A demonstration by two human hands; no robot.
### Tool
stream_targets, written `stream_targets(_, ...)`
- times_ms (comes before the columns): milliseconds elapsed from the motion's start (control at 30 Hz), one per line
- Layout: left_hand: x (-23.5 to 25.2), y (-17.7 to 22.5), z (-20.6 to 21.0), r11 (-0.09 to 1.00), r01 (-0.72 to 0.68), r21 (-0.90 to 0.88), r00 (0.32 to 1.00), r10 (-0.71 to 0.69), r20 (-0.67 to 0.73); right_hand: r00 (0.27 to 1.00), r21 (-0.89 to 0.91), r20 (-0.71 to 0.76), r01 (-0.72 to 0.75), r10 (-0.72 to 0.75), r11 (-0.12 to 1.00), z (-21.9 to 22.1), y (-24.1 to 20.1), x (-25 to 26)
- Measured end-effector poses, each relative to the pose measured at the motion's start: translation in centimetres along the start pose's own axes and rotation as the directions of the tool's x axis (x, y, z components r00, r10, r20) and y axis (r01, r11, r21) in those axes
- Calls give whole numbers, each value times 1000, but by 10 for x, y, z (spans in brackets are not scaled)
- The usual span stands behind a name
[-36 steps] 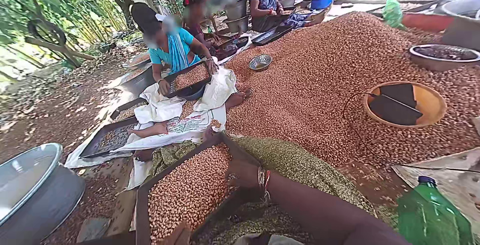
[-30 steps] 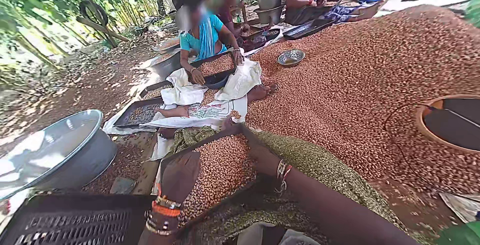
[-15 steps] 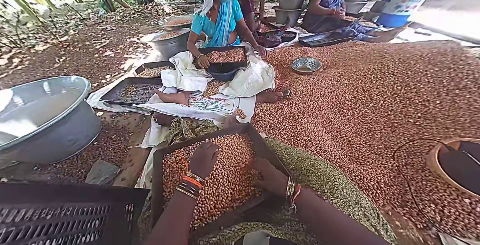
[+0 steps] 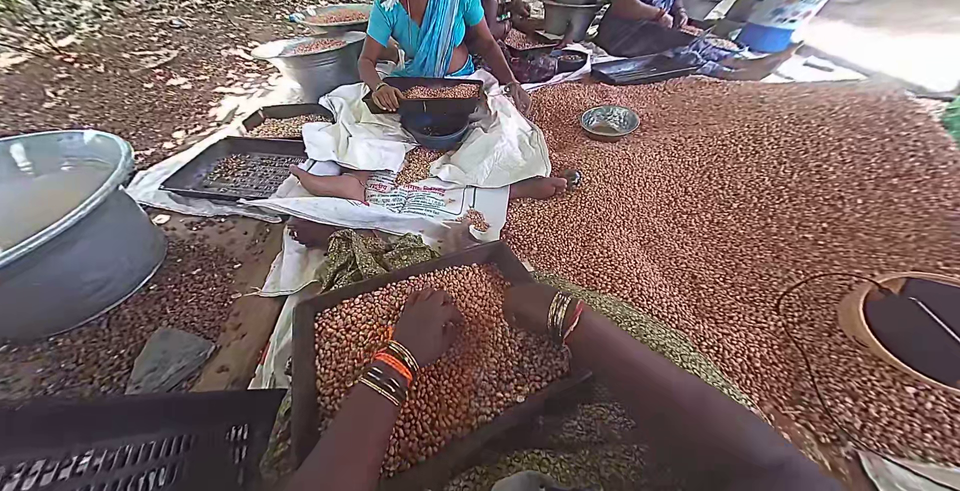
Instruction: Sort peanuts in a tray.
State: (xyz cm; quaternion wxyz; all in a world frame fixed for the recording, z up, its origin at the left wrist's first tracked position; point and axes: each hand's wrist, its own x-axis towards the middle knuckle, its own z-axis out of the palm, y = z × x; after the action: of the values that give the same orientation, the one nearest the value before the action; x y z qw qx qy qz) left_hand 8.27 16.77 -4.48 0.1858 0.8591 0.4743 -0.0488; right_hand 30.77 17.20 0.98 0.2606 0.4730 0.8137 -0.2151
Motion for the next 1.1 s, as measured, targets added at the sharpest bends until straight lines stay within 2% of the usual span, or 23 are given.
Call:
stream_targets(67, 0, 2, -4, 998, 51, 26, 998, -52, 28, 969, 128, -229, 123, -91, 984, -7, 11, 22)
stream_targets(133, 0, 3, -8, 994, 100, 45, 994, -102, 48, 923, 269, -375, 192, -81, 944, 3, 13, 45)
stream_targets(267, -5, 0, -20, 978, 197, 64, 972, -203, 118, 907, 383, -420, 142, 35, 913, 37, 15, 75)
stream_targets(433, -11, -6, -27, 954, 283, 102, 926, -299, 232, 921, 402, -389, 135, 36, 906, 37, 27, 73)
stream_targets(500, -14, -8, -30, 936, 328, 127, 887, -352, 301, 912, 495, -403, 150, 73, 856, 38, 34, 71)
stream_targets(567, -18, -10, -32, 922, 358, 147, 859, -387, 336, 886, 648, -440, 202, 145, 735, 39, 37, 70)
stream_targets(633, -21, -12, -31, 914, 390, 114, 867, -406, 291, 861, 722, -488, 307, 141, 621, 38, 32, 71)
stream_targets(667, -22, -13, -29, 910, 405, 86, 878, -413, 241, 844, 711, -523, 355, 118, 607, 37, 28, 74)
stream_targets(700, -21, -12, -28, 909, 413, 60, 892, -417, 175, 831, 680, -550, 385, 87, 624, 37, 22, 77)
stream_targets(767, -18, -8, -28, 911, 412, 7, 911, -412, 26, 831, 580, -556, 364, 26, 729, 37, 9, 81)
stream_targets(833, -17, -6, -27, 930, 365, -47, 926, -368, -90, 855, 504, -518, 290, 16, 813, 40, 2, 82)
stream_targets(933, -19, -15, -22, 981, 144, -131, 977, -162, -142, 881, 517, -469, 218, 61, 828, 41, 13, 82)
stream_targets(1033, -25, -21, -21, 958, -25, -284, 999, 32, 22, 892, 654, -416, 155, 180, 741, 39, 32, 70)
stream_targets(1100, -27, -19, -22, 955, -40, -293, 989, 81, 126, 891, 760, -404, 202, 206, 617, 38, 39, 60)
